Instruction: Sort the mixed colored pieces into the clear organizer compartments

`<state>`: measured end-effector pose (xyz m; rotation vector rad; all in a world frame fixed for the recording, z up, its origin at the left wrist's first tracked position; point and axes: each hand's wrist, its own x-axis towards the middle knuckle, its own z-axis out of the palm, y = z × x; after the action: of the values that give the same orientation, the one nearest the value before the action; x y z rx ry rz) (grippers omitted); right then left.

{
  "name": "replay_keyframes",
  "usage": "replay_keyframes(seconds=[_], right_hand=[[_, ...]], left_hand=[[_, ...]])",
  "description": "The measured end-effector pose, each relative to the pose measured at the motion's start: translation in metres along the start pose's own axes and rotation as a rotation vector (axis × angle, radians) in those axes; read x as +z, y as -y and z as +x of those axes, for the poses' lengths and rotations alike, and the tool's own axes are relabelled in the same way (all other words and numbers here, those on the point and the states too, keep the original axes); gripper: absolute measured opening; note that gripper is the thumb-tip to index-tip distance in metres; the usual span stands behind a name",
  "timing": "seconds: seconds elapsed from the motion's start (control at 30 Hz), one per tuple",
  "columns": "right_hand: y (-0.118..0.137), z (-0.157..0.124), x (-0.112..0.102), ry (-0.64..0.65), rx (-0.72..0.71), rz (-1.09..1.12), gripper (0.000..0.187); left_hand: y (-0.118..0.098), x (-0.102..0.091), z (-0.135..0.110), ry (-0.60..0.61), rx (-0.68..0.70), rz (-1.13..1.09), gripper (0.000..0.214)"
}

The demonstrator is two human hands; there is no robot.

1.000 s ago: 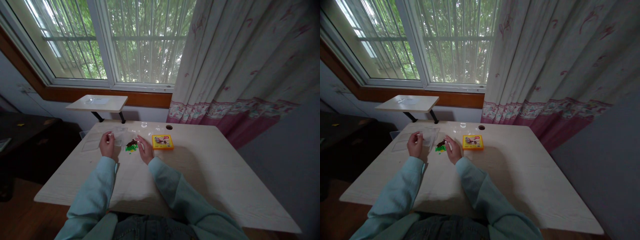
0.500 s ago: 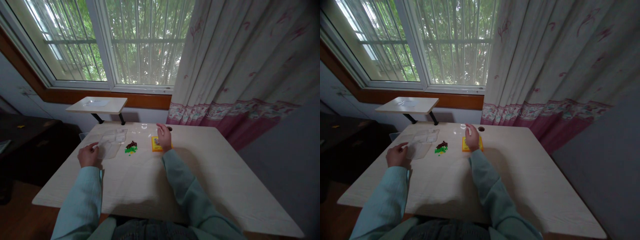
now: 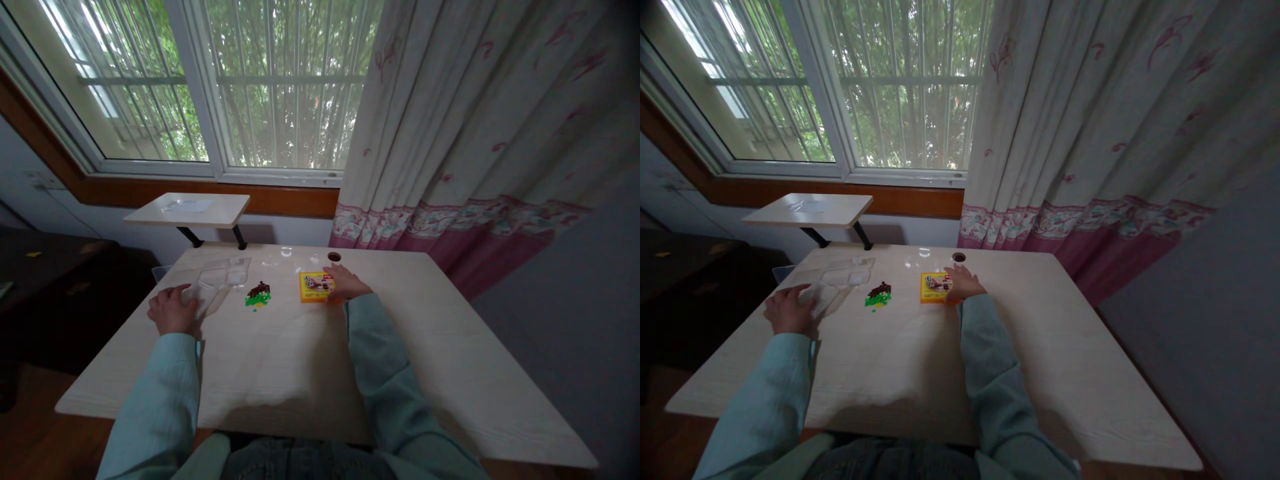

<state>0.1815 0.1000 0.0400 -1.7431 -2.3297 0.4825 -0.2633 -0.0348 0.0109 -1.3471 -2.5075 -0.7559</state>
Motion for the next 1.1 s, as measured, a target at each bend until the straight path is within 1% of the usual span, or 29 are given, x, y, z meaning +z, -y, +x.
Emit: replay_keyframes(seconds=[0.07,0.1,0.17,0.23,0.33,0.4,0.47,0.53,0.57,0.63,0.67,0.73,0.77,0.87,0.93,1.0,1.1], right_hand=[[0.005,0.001,0.004,0.126,0.023,-0.036,0.11],[0.006,0.001,0.005,0.166,0.032,-0.052,0.113],[0.006,0.001,0.007,0.198,0.039,-0.072,0.116],[0.004,0.002,0.009,0.21,0.038,-0.08,0.117],[0.0,0.003,0.009,0.199,0.019,-0.073,0.114],[-0.001,0.004,0.008,0.203,0.002,-0.062,0.114],[0.001,0.004,0.007,0.207,-0.002,-0.06,0.115],[0.003,0.004,0.006,0.196,0.001,-0.068,0.115],[0.005,0.003,0.005,0.192,0.003,-0.069,0.115],[0.007,0.002,0.003,0.187,0.015,-0.058,0.113],[0.008,0.002,0.002,0.188,0.023,-0.043,0.112],[0.01,0.0,-0.001,0.19,0.036,-0.008,0.111],[0.011,-0.001,-0.004,0.188,0.036,0.009,0.11],[0.018,-0.006,-0.013,0.173,-0.019,0.072,0.108],[0.028,-0.009,-0.019,0.157,-0.108,0.144,0.106],[0.04,-0.014,-0.023,0.137,-0.228,0.231,0.102],[0.061,-0.018,-0.023,0.109,-0.392,0.317,0.095]], left_hand=[[-0.001,0.001,0.0,0.011,0.01,-0.024,0.047],[-0.001,0.002,-0.001,0.007,0.023,-0.038,0.046],[-0.002,0.001,-0.002,-0.028,0.059,-0.076,0.043],[-0.005,-0.003,-0.003,-0.09,0.106,-0.142,0.04],[-0.015,-0.018,-0.003,-0.217,0.155,-0.289,0.036],[-0.026,-0.031,-0.003,-0.379,0.139,-0.381,0.033],[-0.041,-0.042,-0.005,-0.53,0.155,-0.451,0.028],[-0.06,-0.049,-0.01,-0.583,0.242,-0.504,0.024],[-0.07,-0.049,-0.013,-0.581,0.306,-0.533,0.023],[-0.091,-0.045,-0.021,-0.528,0.451,-0.573,0.022],[-0.102,-0.041,-0.025,-0.482,0.523,-0.586,0.021],[-0.121,-0.03,-0.034,-0.351,0.644,-0.614,0.022],[-0.13,-0.024,-0.039,-0.286,0.668,-0.639,0.022],[-0.151,-0.006,-0.051,-0.055,0.622,-0.791,0.027],[-0.158,0.006,-0.056,0.13,0.551,-0.926,0.04],[-0.159,0.016,-0.058,0.303,0.467,-1.095,0.055],[-0.153,0.025,-0.058,0.546,0.347,-1.378,0.073]])
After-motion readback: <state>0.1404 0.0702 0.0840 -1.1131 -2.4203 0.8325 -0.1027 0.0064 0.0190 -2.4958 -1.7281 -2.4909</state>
